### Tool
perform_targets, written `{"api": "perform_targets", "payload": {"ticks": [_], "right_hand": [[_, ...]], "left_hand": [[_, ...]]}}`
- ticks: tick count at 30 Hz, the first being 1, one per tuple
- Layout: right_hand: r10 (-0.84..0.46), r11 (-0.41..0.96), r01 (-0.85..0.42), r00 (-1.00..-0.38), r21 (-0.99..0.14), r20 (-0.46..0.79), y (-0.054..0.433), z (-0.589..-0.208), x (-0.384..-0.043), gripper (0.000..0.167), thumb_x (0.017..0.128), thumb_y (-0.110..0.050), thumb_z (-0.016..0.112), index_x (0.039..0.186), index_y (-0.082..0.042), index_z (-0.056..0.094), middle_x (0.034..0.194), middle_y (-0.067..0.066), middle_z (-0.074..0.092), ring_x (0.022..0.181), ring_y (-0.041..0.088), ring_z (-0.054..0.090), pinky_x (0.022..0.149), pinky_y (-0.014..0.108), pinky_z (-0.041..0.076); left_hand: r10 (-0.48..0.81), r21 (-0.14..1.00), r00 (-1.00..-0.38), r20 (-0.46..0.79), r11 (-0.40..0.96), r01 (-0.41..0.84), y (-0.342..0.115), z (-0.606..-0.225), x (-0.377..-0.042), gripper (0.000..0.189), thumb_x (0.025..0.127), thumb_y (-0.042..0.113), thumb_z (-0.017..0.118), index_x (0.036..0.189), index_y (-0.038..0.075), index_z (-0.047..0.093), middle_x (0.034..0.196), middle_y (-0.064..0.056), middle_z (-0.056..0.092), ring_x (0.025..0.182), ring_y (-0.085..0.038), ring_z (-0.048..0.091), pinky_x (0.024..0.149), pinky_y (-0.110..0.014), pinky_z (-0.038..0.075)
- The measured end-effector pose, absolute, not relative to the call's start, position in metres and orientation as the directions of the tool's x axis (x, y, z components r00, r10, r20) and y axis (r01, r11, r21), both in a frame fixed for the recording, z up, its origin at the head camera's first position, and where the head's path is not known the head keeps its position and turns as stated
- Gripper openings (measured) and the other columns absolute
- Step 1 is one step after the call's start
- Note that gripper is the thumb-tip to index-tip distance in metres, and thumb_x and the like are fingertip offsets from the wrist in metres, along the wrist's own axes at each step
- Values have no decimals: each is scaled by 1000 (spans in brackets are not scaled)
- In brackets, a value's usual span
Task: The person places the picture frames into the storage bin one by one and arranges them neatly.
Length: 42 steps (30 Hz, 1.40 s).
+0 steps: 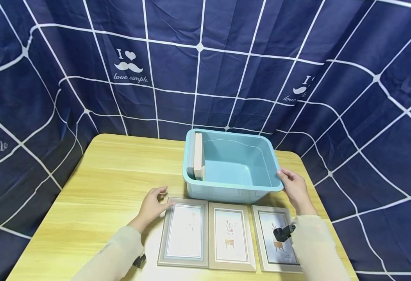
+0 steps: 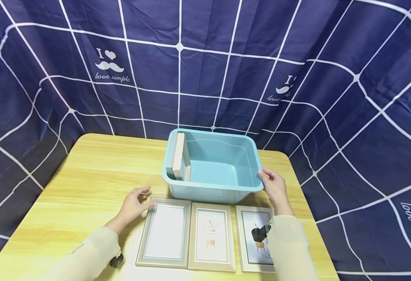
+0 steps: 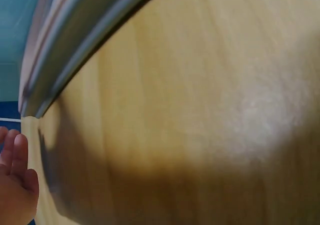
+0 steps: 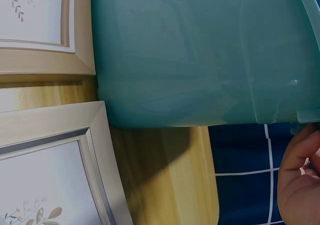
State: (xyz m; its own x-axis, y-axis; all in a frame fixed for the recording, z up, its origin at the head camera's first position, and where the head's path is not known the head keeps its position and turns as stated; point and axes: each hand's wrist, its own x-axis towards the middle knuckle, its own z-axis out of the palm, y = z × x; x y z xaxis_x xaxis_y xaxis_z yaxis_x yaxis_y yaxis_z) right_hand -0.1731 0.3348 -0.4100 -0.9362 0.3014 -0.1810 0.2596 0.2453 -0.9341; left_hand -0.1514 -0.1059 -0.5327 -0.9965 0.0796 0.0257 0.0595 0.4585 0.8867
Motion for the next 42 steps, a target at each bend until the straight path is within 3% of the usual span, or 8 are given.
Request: {"api": "perform_targets", "payload": {"ticks": [7, 18, 28, 36, 42], "right_hand": [[296, 234, 253, -938, -939, -179, 334, -409, -173, 61, 96, -30, 57, 140, 8, 39, 102, -3, 58, 83, -1, 58, 73, 16, 53], [294, 251, 252, -940, -935, -174, 334, -409, -173, 60, 96, -31, 56, 140, 7, 40, 108, 2, 57, 85, -1, 58, 75, 15, 53], [299, 231, 245, -939, -942, -171, 334, -410, -172, 59, 96, -29, 56, 139, 9, 40, 99, -5, 57, 83, 0, 58, 73, 16, 53], [310, 251, 255, -935, -934, -172, 331, -411, -167, 58, 97, -30, 55, 139, 7, 41, 108, 4, 56, 84, -1, 57, 74, 15, 53], [310, 239, 250, -935, -938, -170, 329, -413, -164, 58, 97, -29, 56, 139, 8, 40, 100, -4, 57, 84, -1, 58, 73, 15, 53]], "left_hand": [[88, 834, -996, 0, 549, 49, -105, -545, -151, 56, 72, 26, 84, 114, -4, 64, 106, -12, 61, 91, -26, 58, 82, -41, 52], [68, 815, -998, -20, 579, 23, -100, -541, -151, 30, 75, 13, 80, 97, -5, 70, 93, -10, 60, 81, -21, 56, 73, -37, 53], [45, 847, -997, -58, 532, -25, -96, -538, -151, 26, 76, 4, 77, 97, -8, 68, 92, -13, 64, 80, -22, 62, 71, -32, 56], [27, 903, -993, -112, 420, -91, -99, -535, -151, 30, 78, 2, 74, 106, -7, 66, 96, -20, 68, 84, -30, 68, 61, -28, 58], [0, 923, -991, -132, 364, -123, -104, -535, -154, 32, 76, 2, 76, 105, -7, 66, 96, -18, 69, 90, -32, 66, 74, -34, 57]]}}
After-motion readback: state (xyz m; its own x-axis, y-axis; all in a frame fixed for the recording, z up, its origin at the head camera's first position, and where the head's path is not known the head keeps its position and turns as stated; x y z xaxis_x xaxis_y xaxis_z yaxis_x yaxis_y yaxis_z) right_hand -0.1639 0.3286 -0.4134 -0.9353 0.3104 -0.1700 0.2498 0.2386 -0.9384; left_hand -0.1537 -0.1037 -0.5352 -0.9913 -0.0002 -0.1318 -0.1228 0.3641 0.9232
